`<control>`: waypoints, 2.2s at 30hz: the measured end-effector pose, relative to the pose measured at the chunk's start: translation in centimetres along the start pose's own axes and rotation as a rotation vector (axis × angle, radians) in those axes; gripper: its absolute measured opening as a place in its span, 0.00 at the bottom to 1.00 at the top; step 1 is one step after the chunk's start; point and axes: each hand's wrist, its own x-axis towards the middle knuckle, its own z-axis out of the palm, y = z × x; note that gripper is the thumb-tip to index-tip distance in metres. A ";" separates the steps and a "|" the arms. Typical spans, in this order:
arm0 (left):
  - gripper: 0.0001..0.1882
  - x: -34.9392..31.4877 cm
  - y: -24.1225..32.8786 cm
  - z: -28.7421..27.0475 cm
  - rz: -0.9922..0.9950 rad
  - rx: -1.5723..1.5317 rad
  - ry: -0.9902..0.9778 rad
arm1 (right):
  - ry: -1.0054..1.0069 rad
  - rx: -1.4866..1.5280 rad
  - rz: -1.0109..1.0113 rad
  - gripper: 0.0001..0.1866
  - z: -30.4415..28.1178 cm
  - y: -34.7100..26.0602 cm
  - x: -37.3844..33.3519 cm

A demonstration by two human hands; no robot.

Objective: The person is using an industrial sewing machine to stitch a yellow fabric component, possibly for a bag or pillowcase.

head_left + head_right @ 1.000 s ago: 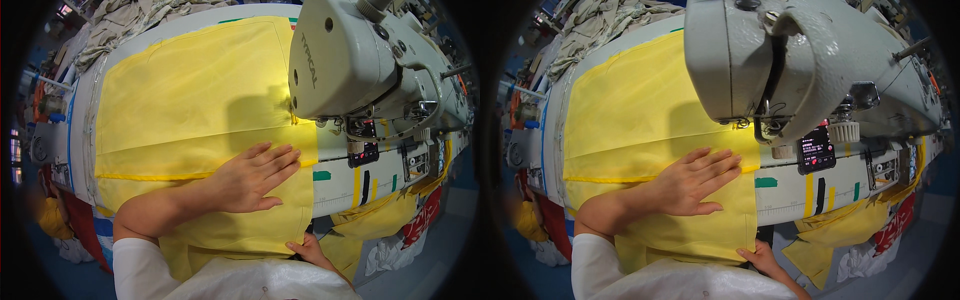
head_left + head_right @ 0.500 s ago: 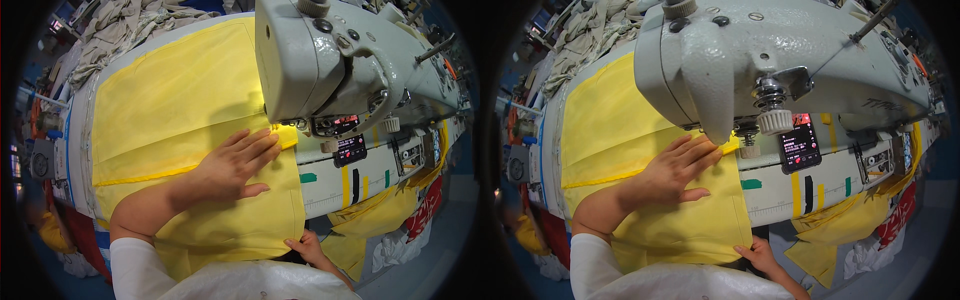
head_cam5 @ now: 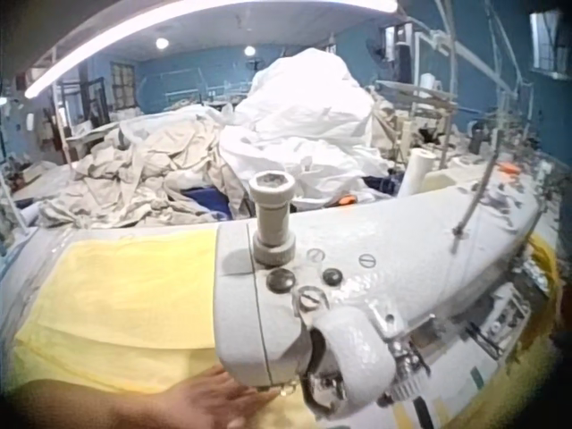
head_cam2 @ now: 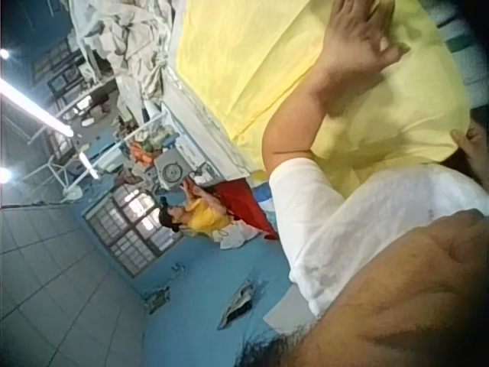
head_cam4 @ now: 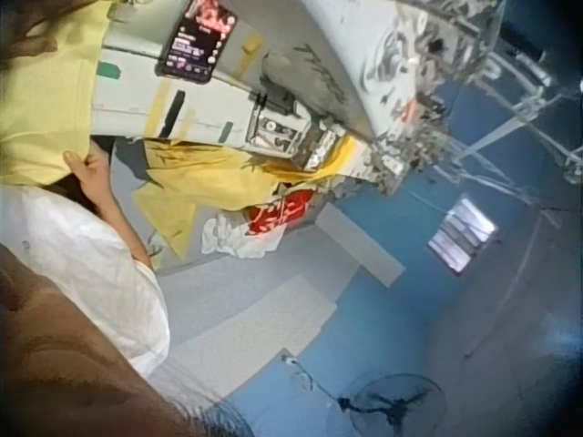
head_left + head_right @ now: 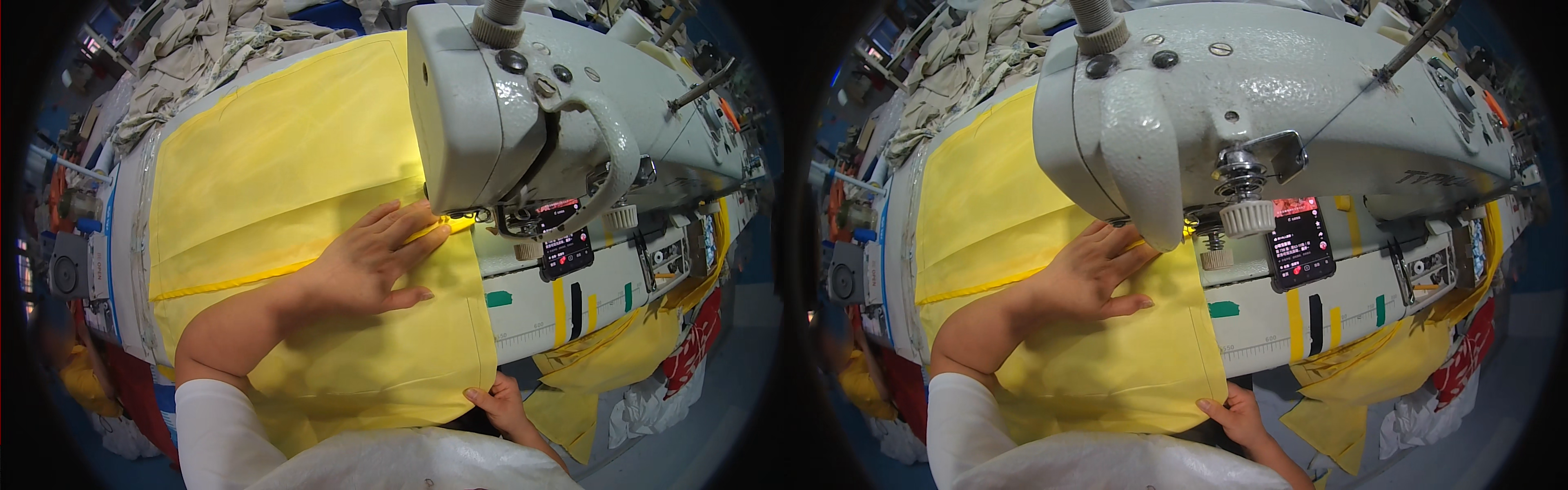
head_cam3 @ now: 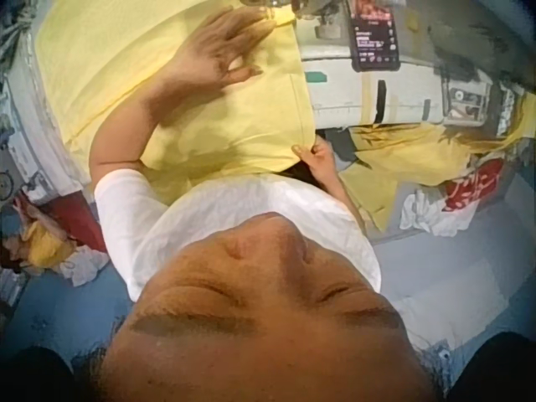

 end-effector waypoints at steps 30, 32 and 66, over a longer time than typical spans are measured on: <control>0.30 -30.6 -3.5 1.7 -1.323 0.392 0.405 | -0.312 -0.149 0.121 0.10 -0.7 -0.6 -3.6; 0.30 -30.3 -4.5 1.2 -1.327 0.392 0.381 | -0.280 -0.160 0.081 0.10 0.0 -1.6 -4.6; 0.07 7.7 -6.3 1.7 -0.103 -0.016 0.767 | -0.131 -0.187 0.072 0.10 -1.1 3.1 -3.0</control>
